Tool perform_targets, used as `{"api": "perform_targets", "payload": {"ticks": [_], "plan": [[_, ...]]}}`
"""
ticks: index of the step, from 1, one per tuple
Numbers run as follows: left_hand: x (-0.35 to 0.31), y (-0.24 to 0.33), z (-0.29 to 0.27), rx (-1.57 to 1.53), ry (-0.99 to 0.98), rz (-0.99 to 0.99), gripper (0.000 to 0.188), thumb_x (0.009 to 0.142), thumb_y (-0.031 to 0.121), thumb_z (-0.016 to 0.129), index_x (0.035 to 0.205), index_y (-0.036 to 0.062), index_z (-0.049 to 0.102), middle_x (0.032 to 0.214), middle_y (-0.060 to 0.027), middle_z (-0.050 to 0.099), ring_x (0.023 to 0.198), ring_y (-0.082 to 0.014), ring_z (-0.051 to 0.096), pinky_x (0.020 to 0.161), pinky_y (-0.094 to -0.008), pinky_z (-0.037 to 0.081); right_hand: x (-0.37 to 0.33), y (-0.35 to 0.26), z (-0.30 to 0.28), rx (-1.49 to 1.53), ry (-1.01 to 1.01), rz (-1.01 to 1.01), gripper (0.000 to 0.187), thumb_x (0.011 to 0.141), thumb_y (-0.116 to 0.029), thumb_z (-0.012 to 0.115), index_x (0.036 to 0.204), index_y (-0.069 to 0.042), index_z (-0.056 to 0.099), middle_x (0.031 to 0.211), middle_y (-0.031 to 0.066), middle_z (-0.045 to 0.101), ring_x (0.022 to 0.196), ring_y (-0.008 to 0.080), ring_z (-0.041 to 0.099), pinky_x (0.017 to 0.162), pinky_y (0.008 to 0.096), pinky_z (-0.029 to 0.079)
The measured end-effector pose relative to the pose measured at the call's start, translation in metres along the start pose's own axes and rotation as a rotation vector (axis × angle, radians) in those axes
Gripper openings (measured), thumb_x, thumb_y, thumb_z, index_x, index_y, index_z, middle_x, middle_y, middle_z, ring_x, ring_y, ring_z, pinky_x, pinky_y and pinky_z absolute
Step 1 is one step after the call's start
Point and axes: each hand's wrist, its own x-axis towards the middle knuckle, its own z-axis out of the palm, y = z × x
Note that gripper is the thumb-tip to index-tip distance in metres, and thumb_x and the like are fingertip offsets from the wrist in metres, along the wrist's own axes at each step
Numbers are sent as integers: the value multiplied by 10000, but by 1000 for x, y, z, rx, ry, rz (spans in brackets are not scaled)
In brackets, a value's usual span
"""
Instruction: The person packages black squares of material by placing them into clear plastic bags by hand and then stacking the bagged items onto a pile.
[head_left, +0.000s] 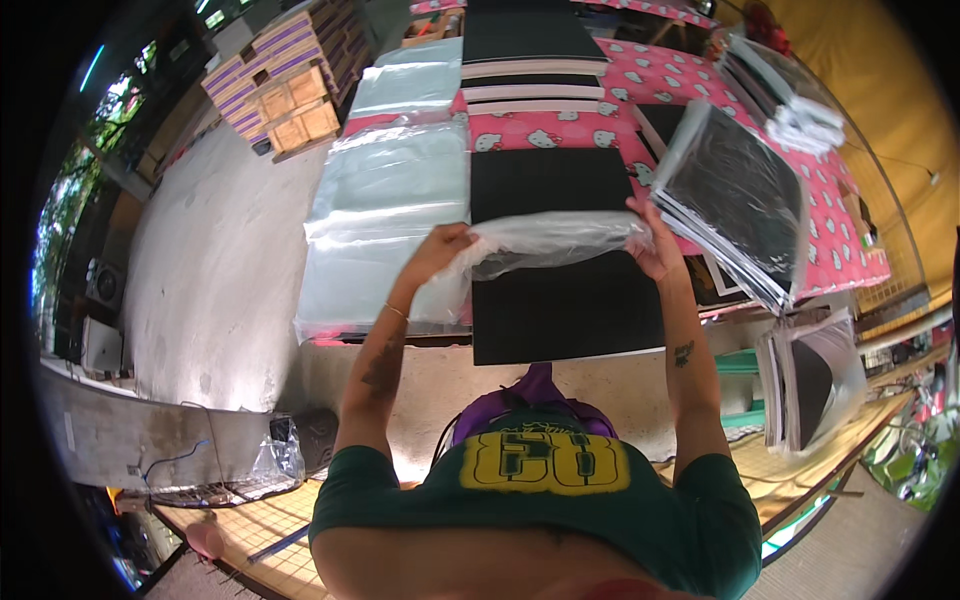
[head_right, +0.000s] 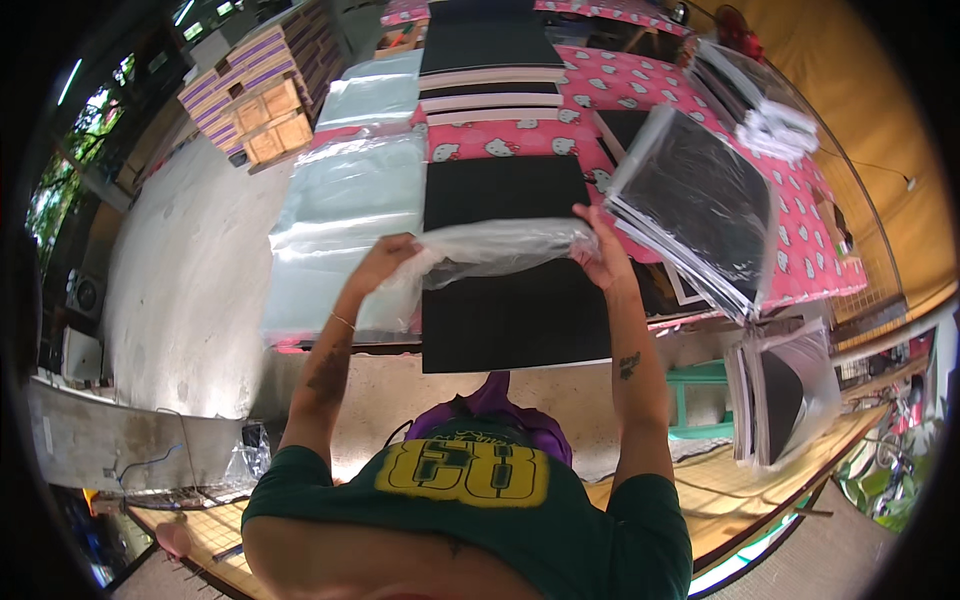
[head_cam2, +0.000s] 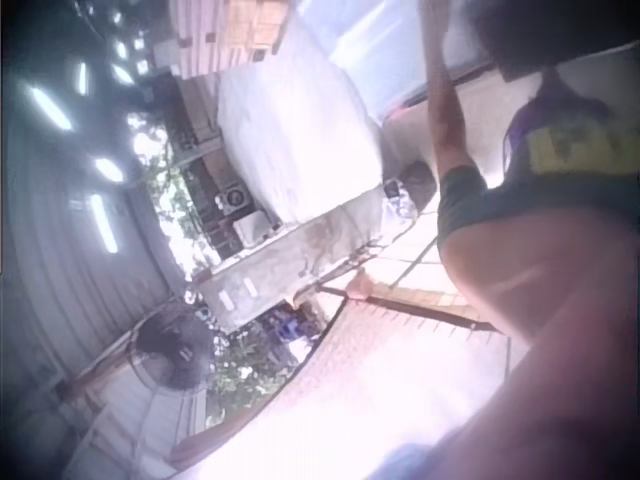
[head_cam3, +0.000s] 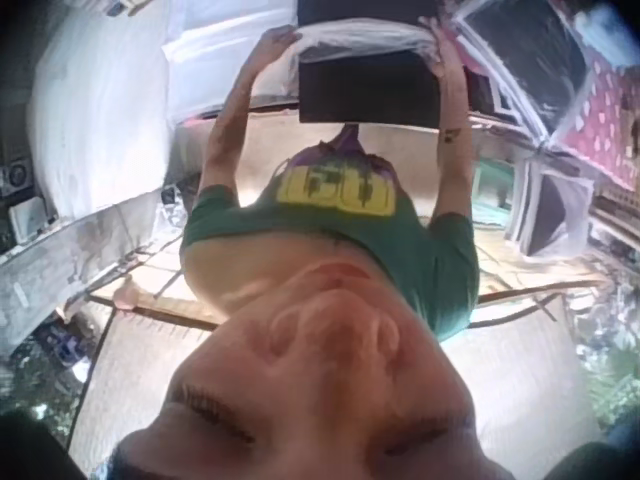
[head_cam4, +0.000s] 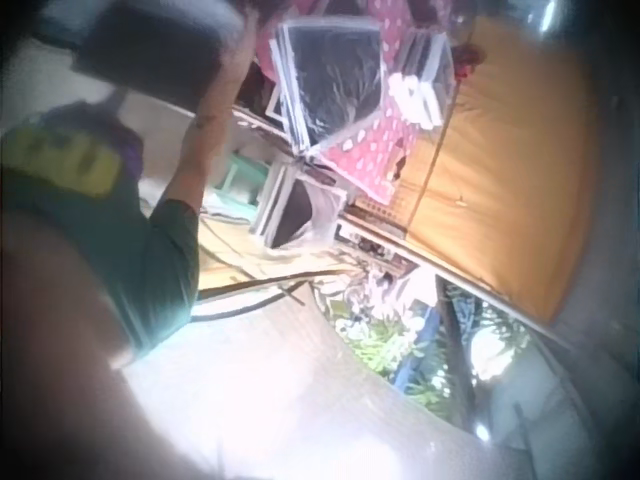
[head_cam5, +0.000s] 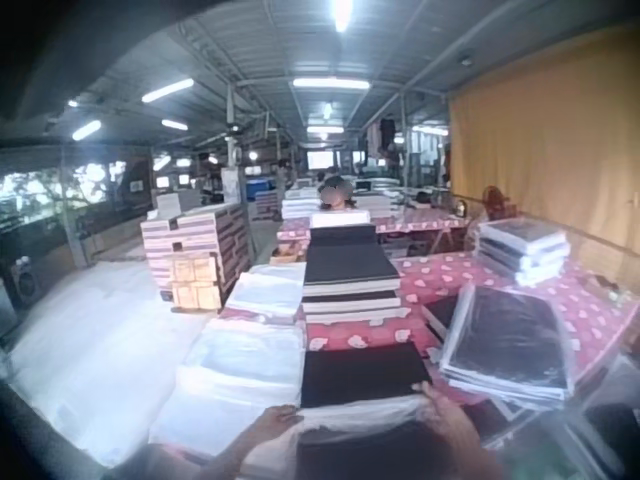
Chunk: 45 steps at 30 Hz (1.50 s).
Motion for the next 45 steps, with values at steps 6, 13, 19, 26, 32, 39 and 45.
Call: {"api": "perform_targets", "payload": {"ticks": [6, 13, 19, 26, 32, 39, 45], "plan": [[36, 43, 16, -174, -165, -178, 413, 862, 331, 588, 1020, -50, 598, 942, -104, 617, 874, -165, 563, 752, -292, 455, -3, 16, -11, -19, -10, -66, 321, 851, -296, 610, 1109, -136, 504, 1053, 27, 562, 1008, 151, 536, 886, 366, 434], [43, 95, 61, 401, 478, 562, 344, 753, 162, 644, 1066, 50, 554, 1160, -171, 539, 1128, -347, 474, 947, -388, 372, -25, -16, -8, -97, 194, -200, 397, 922, -266, 479, 1271, -99, 389, 1267, 73, 430, 1079, 182, 504, 811, 388, 474], [60, 120, 132, -43, -62, 241, 384, 836, 373, 545, 1003, 32, 600, 1036, -174, 592, 1029, -289, 532, 899, -376, 407, -85, -39, 107, -154, -188, -642, 642, 895, -207, 554, 1423, -193, 187, 1405, 67, 296, 1235, 199, 378, 960, 380, 376], [8, 162, 102, -669, -445, 111, 500, 891, 456, 510, 1077, -4, 568, 998, -98, 609, 876, -120, 585, 760, -278, 489, -110, -128, 12, -554, 219, -646, 724, 845, -350, 614, 1384, -35, 247, 1275, 136, 458, 1137, 209, 474, 974, 366, 357], [-31, 158, 89, -902, -632, 199, 393, 885, 317, 551, 1088, -19, 565, 1040, -132, 602, 912, -187, 571, 840, -326, 464, -106, -119, 24, 136, -616, -146, 372, 887, -364, 538, 1074, -42, 538, 939, 79, 583, 870, 162, 570, 831, 331, 466], [-78, 195, 57, -991, -357, 544, 400, 908, 283, 501, 1178, -10, 532, 1061, -147, 610, 913, -232, 571, 909, -345, 446, -113, -81, 5, -35, -395, -271, 313, 888, -384, 532, 859, -77, 590, 703, 59, 578, 683, 163, 579, 739, 369, 508], [-97, 174, 63, -347, -712, 243, 357, 834, 176, 631, 1144, 21, 546, 1008, -113, 630, 867, -155, 611, 782, -318, 508, -114, -100, 19, 135, -16, -453, 246, 938, -297, 470, 904, -80, 583, 754, 30, 567, 659, 161, 579, 648, 312, 512]]}}
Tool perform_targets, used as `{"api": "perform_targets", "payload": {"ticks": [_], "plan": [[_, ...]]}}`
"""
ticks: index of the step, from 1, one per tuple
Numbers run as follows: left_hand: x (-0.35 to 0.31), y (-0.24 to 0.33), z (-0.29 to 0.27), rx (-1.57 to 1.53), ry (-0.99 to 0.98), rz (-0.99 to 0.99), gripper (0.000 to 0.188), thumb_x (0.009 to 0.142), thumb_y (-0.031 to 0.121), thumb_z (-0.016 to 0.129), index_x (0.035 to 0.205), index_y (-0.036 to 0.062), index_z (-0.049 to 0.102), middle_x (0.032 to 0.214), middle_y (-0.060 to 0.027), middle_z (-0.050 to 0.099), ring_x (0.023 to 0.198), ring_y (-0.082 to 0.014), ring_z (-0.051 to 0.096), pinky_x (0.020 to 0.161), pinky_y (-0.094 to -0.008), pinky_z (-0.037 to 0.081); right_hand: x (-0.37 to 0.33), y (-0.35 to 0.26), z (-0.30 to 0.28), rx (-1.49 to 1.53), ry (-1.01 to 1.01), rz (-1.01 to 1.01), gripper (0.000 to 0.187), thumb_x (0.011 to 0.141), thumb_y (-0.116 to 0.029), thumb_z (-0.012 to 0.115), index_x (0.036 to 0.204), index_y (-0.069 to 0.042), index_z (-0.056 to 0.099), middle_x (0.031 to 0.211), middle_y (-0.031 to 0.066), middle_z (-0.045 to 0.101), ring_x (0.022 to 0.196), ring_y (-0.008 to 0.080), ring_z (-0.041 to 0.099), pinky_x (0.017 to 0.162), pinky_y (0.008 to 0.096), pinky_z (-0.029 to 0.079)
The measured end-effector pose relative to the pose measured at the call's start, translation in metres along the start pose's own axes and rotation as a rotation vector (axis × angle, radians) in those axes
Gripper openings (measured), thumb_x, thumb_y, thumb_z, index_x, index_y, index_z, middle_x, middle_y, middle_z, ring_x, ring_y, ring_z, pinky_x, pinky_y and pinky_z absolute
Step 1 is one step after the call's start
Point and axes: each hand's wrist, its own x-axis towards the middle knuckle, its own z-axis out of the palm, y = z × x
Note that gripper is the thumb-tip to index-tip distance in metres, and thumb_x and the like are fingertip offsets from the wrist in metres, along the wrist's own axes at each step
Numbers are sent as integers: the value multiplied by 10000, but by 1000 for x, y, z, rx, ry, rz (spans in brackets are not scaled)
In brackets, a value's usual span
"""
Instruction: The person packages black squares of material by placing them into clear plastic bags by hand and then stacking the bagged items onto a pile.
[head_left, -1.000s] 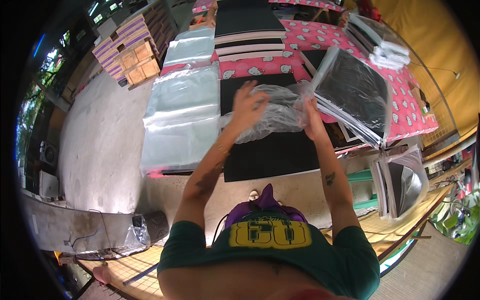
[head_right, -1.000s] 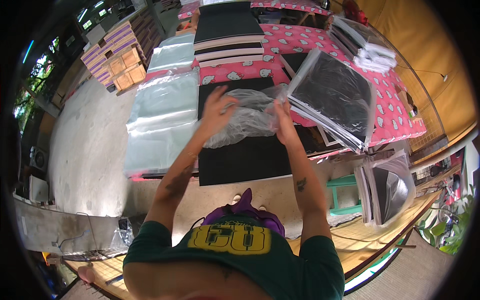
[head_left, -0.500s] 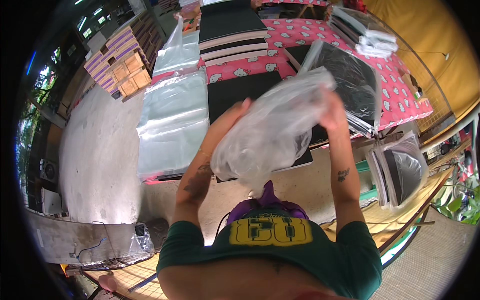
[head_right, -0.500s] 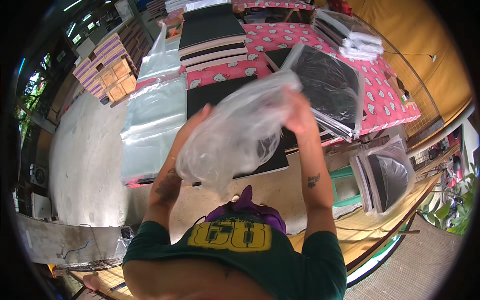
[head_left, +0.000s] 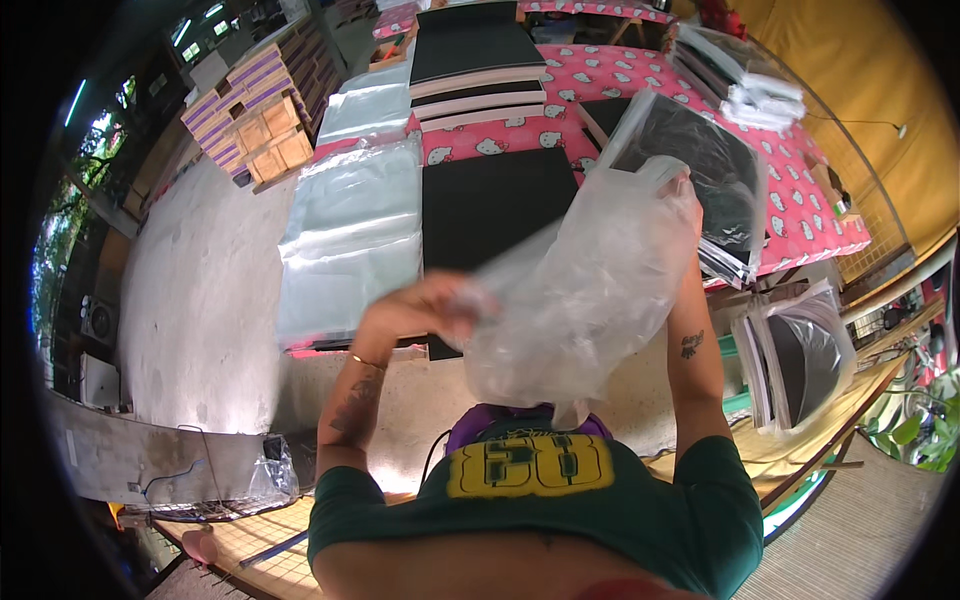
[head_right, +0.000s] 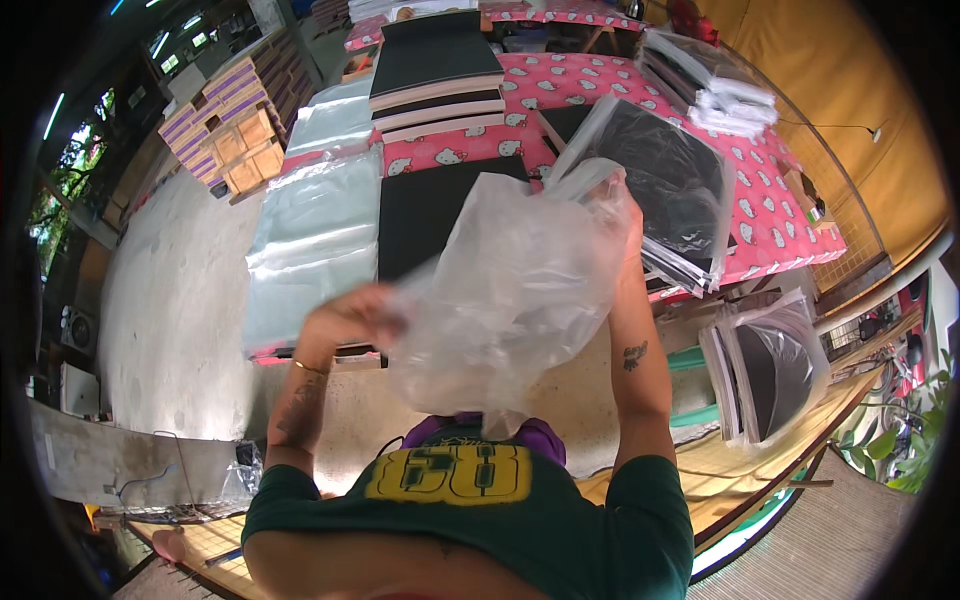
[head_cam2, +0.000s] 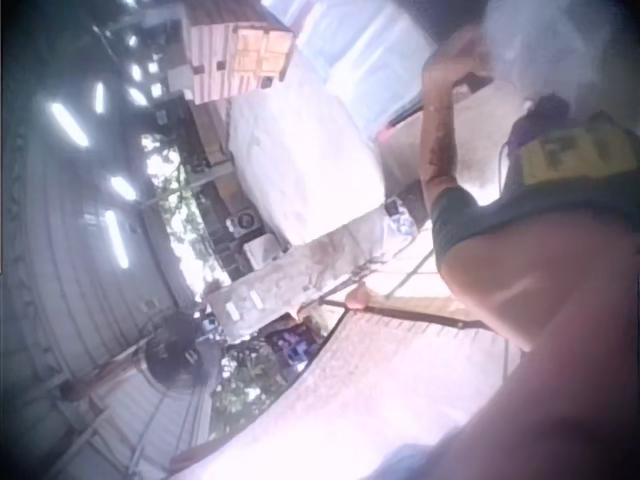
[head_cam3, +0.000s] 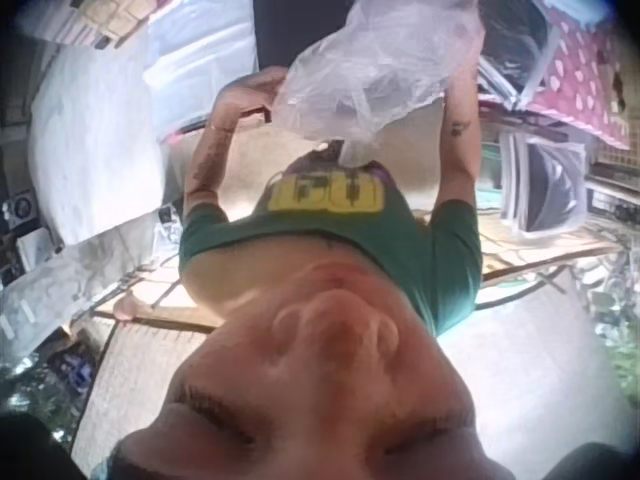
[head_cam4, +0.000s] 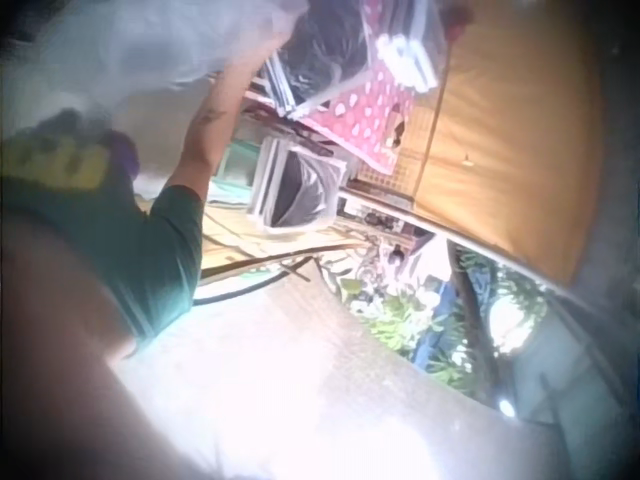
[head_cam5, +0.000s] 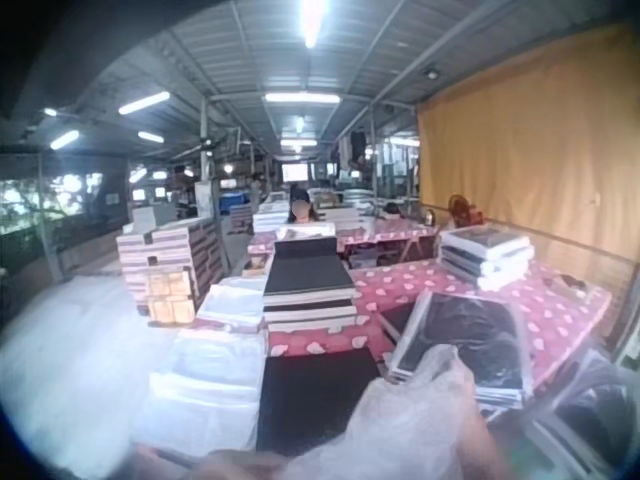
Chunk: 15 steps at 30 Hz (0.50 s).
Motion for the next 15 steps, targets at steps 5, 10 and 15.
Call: {"api": "perform_targets", "payload": {"ticks": [5, 10, 15], "plan": [[-10, 72, -13, -404, 683, 708, 334, 882, 91, 545, 1201, 24, 472, 1021, -84, 602, 924, -228, 605, 842, -426, 493, 2, 34, -60, -341, -296, 370, 353, 883, -269, 551, 1141, -27, 546, 1107, 136, 589, 1011, 220, 583, 853, 381, 474], [18, 104, -10, 294, 388, 67, 502, 846, 247, 626, 1256, 19, 450, 998, -42, 598, 807, -126, 587, 679, -257, 469, 43, 2, 41, -82, -633, 204, 788, 738, -346, 710, 1336, 18, 347, 1321, 163, 442, 1213, 266, 433, 1005, 376, 315], [38, 88, -7, 773, 61, -182, 480, 796, 320, 674, 1142, 16, 538, 784, -5, 602, 704, -121, 565, 676, -242, 443, 41, -4, 88, -786, -1140, 498, 478, 788, -279, 668, 1132, 26, 536, 984, 94, 620, 924, 159, 560, 826, 291, 429]]}}
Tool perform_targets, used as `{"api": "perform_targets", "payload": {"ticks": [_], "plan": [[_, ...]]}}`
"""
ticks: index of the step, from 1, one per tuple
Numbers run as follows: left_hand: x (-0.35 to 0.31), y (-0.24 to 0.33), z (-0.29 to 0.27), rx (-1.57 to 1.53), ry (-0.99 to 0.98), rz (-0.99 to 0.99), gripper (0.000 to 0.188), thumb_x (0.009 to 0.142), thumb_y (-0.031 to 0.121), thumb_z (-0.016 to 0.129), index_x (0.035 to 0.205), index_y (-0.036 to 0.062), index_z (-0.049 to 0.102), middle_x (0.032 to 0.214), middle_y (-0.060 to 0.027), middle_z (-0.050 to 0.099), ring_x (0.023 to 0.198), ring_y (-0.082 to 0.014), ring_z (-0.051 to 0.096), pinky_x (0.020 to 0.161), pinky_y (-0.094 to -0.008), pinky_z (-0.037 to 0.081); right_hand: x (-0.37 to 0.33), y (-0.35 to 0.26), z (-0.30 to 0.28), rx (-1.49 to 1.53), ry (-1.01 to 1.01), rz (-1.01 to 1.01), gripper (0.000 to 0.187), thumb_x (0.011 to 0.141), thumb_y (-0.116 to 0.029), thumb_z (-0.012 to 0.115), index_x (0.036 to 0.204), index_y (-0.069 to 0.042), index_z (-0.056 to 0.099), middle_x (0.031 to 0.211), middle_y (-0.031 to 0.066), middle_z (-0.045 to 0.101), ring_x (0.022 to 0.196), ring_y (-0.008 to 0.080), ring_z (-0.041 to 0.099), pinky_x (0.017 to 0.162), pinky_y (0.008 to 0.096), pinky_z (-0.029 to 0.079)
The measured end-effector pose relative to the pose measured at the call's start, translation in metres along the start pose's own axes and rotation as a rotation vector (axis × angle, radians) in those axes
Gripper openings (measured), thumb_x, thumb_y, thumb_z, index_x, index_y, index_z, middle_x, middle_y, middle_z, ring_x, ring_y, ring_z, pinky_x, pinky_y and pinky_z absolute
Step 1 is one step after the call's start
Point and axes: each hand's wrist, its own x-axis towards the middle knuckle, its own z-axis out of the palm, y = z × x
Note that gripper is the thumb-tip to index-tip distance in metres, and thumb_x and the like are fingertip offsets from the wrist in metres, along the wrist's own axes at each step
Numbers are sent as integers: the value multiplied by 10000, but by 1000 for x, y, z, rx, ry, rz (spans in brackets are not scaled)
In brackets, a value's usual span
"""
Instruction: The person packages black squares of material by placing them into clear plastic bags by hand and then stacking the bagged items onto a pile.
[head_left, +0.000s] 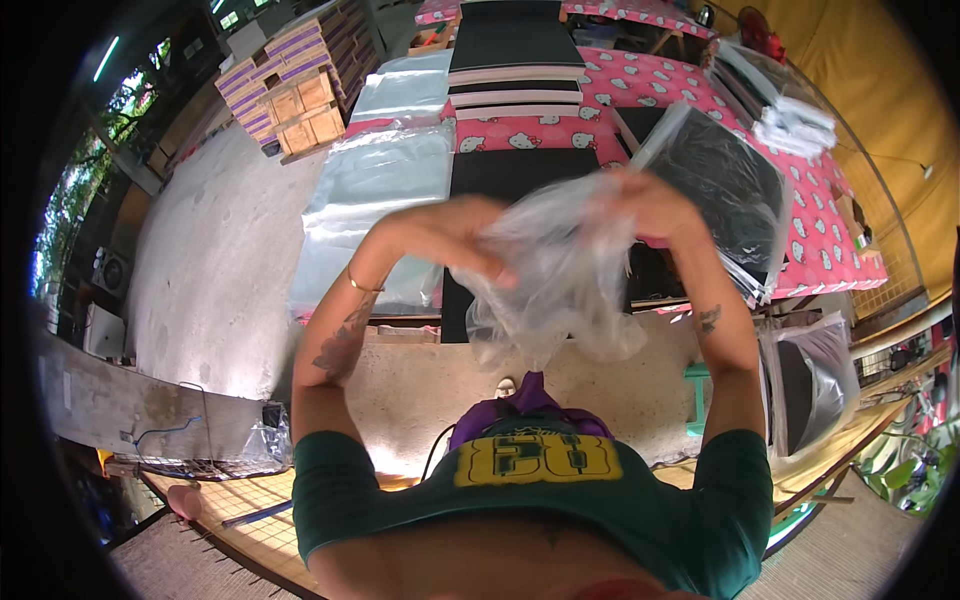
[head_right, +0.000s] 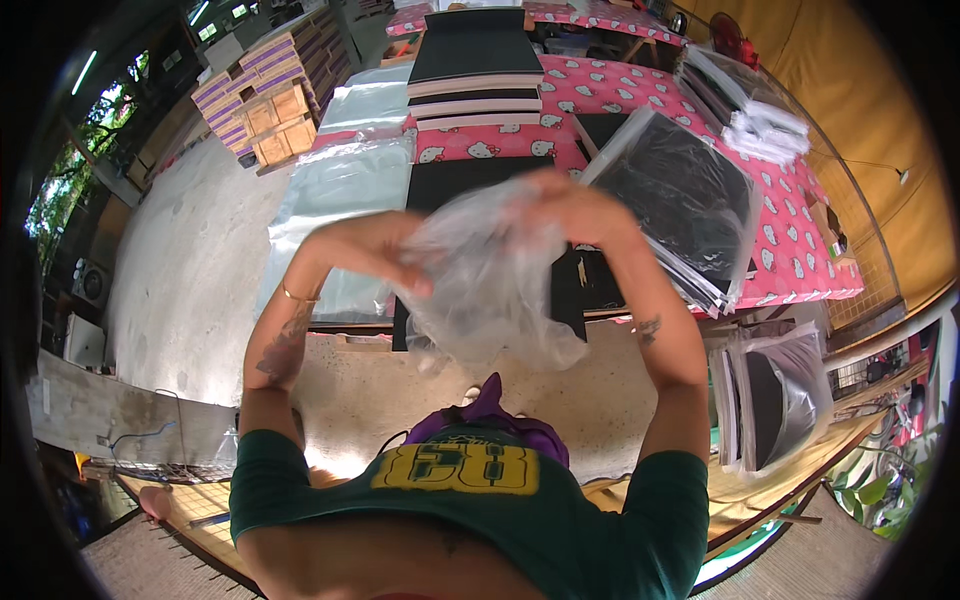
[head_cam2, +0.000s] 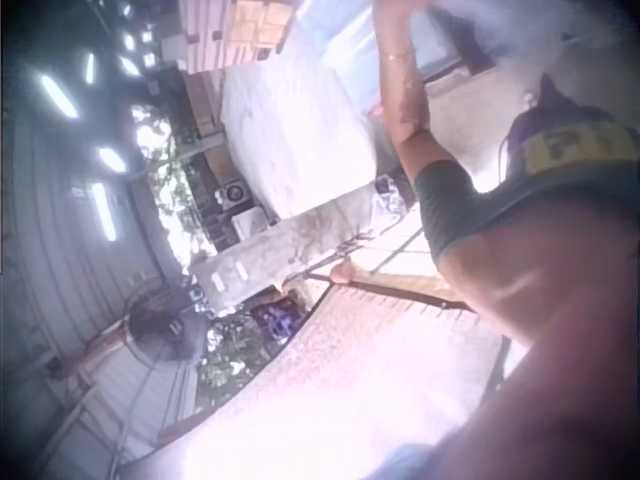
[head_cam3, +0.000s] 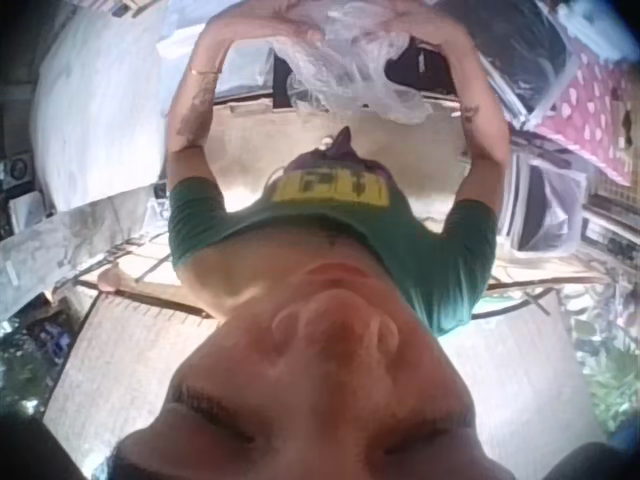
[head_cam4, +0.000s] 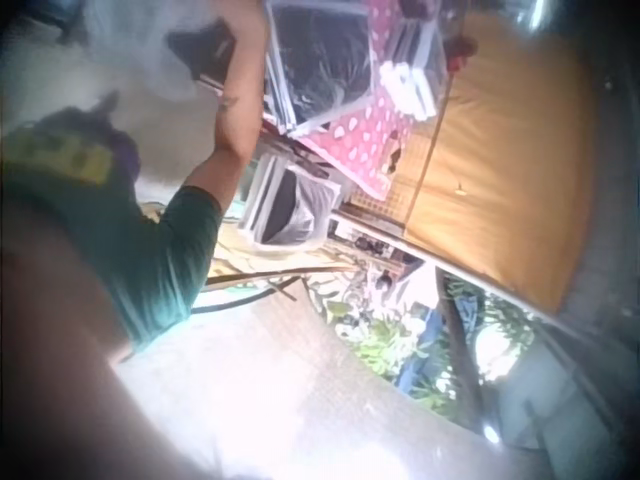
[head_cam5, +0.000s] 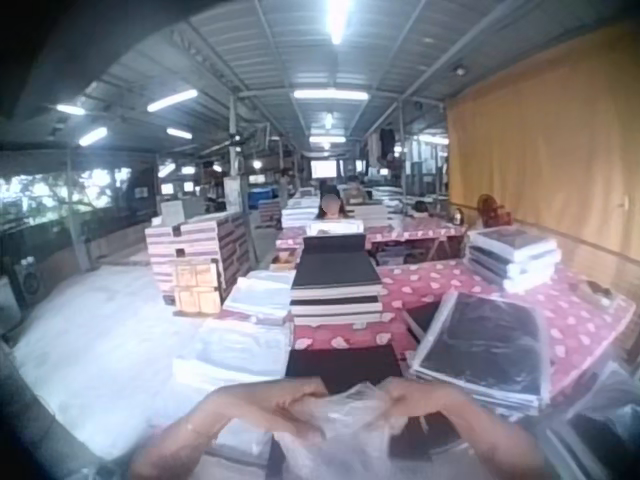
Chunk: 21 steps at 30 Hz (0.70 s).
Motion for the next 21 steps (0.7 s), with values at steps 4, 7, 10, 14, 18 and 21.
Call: {"api": "perform_targets", "payload": {"ticks": [4, 7, 10, 14, 18, 21], "plan": [[-23, -29, 5, -327, 178, 119, 384, 795, 343, 663, 974, 8, 611, 737, -18, 612, 711, -133, 571, 706, -273, 452, -51, 29, -28, 483, 208, -232, 328, 791, -238, 682, 993, 9, 605, 801, 11, 624, 765, 69, 550, 681, 229, 437], [-64, -102, 20, -1354, 456, 301, 331, 846, 260, 622, 1029, -15, 614, 858, -94, 657, 825, -165, 617, 773, -279, 483, -51, 42, -3, -108, 17, 297, 279, 798, -204, 674, 977, 2, 615, 785, 24, 626, 783, 86, 580, 674, 252, 456], [-73, -136, 91, -1343, 827, -172, 275, 880, 246, 581, 993, -2, 615, 889, -88, 650, 826, -180, 627, 805, -305, 497, -86, 107, -13, 470, 408, -35, 348, 788, -166, 682, 1078, 2, 591, 855, 83, 653, 858, 112, 597, 694, 247, 473], [-71, -101, 77, -895, 404, -25, 274, 892, 301, 560, 956, 35, 575, 901, -60, 599, 791, -187, 618, 824, -315, 502, -109, 109, 15, 732, 595, 0, 299, 789, -159, 679, 1040, -17, 602, 868, 97, 652, 852, 144, 609, 679, 262, 482], [-64, -103, 97, -1547, 988, 117, 298, 846, 343, 629, 940, 61, 603, 913, -63, 592, 738, -184, 585, 723, -279, 486, -87, 94, 77, 517, 37, 270, 251, 789, -152, 677, 1002, -36, 613, 880, 112, 652, 845, 176, 622, 663, 278, 490], [-59, -111, 135, -1024, 723, -71, 304, 839, 341, 635, 905, 44, 629, 813, -60, 601, 701, -161, 567, 645, -270, 470, -117, 173, 59, 1006, 388, -398, 266, 873, -114, 512, 1130, -54, 538, 999, 134, 626, 902, 211, 621, 685, 305, 508]]}}
